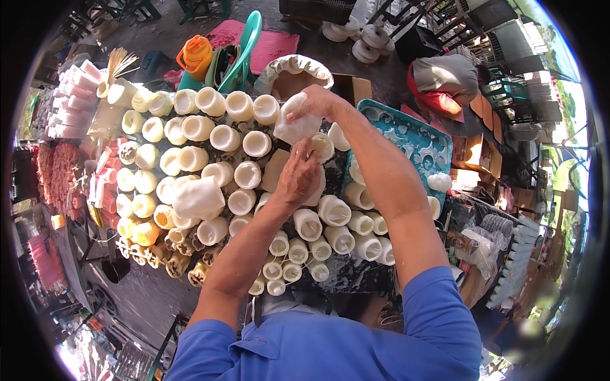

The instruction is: The person repeatedly picks up white cylindrical candle bodies, inserts wicks into their centers, and places the finished candles back onto a tray. The hands work continuously over a cluttered table with many similar candles and wicks.

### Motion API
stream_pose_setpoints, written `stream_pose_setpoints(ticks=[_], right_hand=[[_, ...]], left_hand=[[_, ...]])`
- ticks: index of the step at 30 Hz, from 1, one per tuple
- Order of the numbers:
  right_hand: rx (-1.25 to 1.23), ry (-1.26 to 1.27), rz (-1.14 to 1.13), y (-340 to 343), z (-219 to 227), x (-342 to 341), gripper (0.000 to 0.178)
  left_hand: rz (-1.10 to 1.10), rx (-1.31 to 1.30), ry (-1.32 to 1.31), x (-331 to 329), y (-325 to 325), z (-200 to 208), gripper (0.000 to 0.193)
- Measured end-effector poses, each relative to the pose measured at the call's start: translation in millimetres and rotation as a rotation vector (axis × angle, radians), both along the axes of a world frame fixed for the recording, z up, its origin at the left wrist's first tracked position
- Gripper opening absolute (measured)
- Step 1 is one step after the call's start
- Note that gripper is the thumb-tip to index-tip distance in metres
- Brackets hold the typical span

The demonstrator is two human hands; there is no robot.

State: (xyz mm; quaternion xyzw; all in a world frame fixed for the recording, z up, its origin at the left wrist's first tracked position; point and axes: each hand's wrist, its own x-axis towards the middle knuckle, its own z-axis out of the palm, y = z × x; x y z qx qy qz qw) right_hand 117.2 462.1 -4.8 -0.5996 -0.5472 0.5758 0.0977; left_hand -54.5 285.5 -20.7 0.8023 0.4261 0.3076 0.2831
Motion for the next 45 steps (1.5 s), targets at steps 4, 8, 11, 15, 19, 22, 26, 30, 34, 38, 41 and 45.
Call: stream_pose_setpoints(ticks=[4, 8, 11, 15, 19, 22, 26, 30, 34, 38, 41, 45], right_hand=[[0.092, 0.03, -0.172, -2.2, 42.7, 20.2, 0.04], [0.212, 0.145, -0.412, -19.1, 89.4, 67.7, 0.043], [0.346, 0.26, -0.553, -51.4, 117.9, 105.9, 0.048], [0.367, 0.473, -0.715, -132.8, 145.5, 143.4, 0.051], [0.331, 0.555, -0.873, -226.8, 142.0, 161.7, 0.05], [0.291, 0.583, -0.977, -292.6, 133.6, 166.2, 0.053], [0.244, 0.59, -1.155, -375.2, 136.0, 151.7, 0.058], [0.174, 0.696, -1.234, -469.8, 153.1, 124.7, 0.067], [0.005, 0.689, -1.338, -574.1, 139.2, 96.4, 0.058], [-0.102, 0.736, -1.445, -650.2, 80.2, 61.3, 0.048], [-0.129, 0.749, -1.486, -678.6, 29.9, 47.1, 0.044], [-0.079, 0.697, -1.526, -682.0, -25.1, 47.9, 0.044]], left_hand=[[0.023, -0.03, -0.047, -3.1, 3.5, 5.0, 0.03], [0.148, -0.33, -0.088, -5.2, 18.6, 2.9, 0.036], [0.055, -0.331, 0.026, -6.3, 44.6, 1.0, 0.041], [0.129, -0.502, 0.007, 6.5, 62.2, 3.2, 0.036], [0.123, -0.376, -0.017, 9.9, 78.1, 2.6, 0.034], [0.103, -0.327, 0.007, 13.1, 95.2, -4.9, 0.029], [0.041, -0.021, 0.001, 16.7, 108.9, -18.6, 0.016], [0.08, -0.013, -0.059, 20.7, 111.1, -23.4, 0.015], [0.14, -0.345, 0.04, 24.3, 116.9, -15.6, 0.032], [0.182, -0.498, 0.177, 25.5, 129.7, -12.6, 0.04], [0.132, -0.262, 0.324, 15.0, 141.8, -19.5, 0.047], [0.113, -0.167, 0.415, 8.0, 142.9, -8.6, 0.056]])
